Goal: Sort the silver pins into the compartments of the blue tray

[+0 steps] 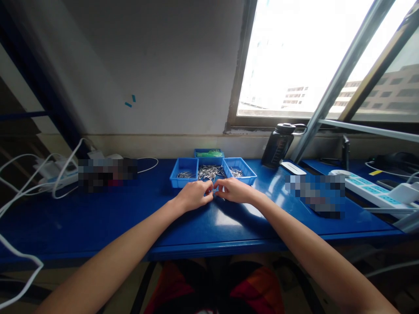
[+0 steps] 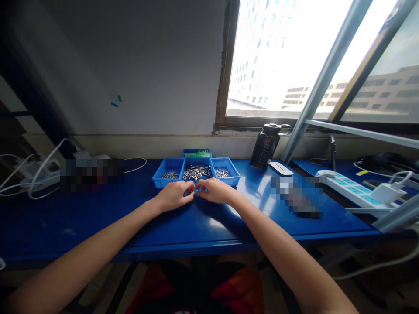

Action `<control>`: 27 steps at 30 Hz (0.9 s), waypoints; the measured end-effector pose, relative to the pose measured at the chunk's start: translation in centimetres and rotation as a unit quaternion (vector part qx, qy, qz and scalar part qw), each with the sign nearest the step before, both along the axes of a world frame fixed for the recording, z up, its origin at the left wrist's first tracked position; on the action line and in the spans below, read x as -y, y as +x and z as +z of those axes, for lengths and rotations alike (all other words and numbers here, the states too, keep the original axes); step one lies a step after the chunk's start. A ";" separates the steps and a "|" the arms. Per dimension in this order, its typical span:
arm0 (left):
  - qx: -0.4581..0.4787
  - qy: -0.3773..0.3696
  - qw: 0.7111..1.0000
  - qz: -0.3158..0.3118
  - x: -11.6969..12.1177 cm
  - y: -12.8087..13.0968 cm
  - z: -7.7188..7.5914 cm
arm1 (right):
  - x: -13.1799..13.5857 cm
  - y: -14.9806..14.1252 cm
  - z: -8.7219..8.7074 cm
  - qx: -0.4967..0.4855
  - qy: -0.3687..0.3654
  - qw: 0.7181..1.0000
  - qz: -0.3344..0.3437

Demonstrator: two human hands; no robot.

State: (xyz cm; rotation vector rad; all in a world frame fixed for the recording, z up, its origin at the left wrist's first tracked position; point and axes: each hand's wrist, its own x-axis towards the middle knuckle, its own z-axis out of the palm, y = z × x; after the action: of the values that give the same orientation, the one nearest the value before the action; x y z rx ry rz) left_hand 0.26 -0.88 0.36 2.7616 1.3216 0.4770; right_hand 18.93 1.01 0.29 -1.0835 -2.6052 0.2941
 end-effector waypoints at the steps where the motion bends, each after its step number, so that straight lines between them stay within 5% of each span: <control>1: -0.003 -0.001 1.000 0.001 -0.1 -0.1 -0.1 | 0.0 0.0 0.0 -0.001 -0.001 1.000 0.000; 27: -0.027 -0.017 0.999 0.034 -0.3 -0.3 0.0 | -0.4 0.4 0.0 0.041 0.000 0.998 -0.048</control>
State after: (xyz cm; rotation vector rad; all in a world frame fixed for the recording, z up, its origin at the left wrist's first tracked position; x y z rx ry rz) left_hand -0.08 -0.60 0.33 2.7287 1.4248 0.3838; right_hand 19.31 1.45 0.30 -1.2403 -2.6135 0.2333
